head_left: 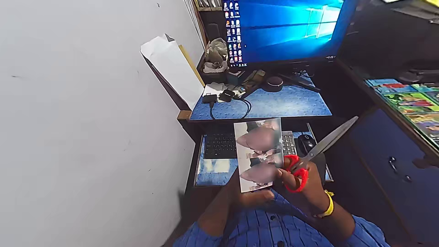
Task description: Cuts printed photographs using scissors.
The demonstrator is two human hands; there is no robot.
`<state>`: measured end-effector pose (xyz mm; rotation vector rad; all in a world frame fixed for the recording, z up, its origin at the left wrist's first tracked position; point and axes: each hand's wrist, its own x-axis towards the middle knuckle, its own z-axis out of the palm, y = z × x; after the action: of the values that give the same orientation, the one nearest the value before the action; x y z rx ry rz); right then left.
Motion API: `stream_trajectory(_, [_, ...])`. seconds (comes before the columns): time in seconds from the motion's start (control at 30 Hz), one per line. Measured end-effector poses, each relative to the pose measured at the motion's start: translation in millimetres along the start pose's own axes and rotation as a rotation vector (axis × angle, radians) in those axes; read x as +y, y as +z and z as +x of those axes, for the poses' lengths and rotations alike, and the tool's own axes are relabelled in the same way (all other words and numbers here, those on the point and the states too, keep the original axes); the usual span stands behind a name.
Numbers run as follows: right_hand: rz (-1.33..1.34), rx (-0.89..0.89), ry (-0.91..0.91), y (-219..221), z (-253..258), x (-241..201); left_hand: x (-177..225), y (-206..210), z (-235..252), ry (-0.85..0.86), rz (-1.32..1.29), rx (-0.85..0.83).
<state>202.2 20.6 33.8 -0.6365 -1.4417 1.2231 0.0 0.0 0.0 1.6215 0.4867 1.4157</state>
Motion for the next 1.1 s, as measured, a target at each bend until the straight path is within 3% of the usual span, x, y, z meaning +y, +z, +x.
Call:
stream_trajectory(0.1, [-0.049, -0.031, -0.091, -0.1, 0.9, -3.6, 8.1, 8.5, -2.2, -0.116, -0.007, 0.314])
stream_trajectory(0.17, [-0.007, 0.016, -0.084, -3.1, 5.2, -7.4, 8.3, 4.3, -0.2, -0.127, 0.032, 0.274])
stream_trajectory(0.33, [-0.042, 0.082, -0.087, -11.8, 10.5, -11.5, 2.7, 5.5, 1.9, 0.015, 0.023, -0.008])
stream_trajectory(0.43, [-0.054, 0.088, -0.141, -11.3, 10.2, -13.5, -3.4, 16.9, 3.6, 0.037, -0.033, -0.012])
stream_trajectory(0.67, [-0.187, 0.078, -0.194, -13.3, 10.7, -18.0, 4.0, 24.2, 16.2, -0.08, 0.127, 0.114])
stream_trajectory(0.87, [-0.203, -0.165, -0.073, -17.5, 2.1, -3.9, -0.1, 11.9, 46.1, 0.011, -0.03, 0.432])
stream_trajectory(0.97, [-0.11, -0.353, 0.003, -16.2, -3.7, 13.7, 6.2, 6.5, 55.8, -0.023, -0.152, 0.492])
stream_trajectory(1.1, [-0.128, -0.415, 0.053, -9.3, -5.1, 20.3, 13.8, 10.5, 58.6, -0.029, -0.219, 0.58])
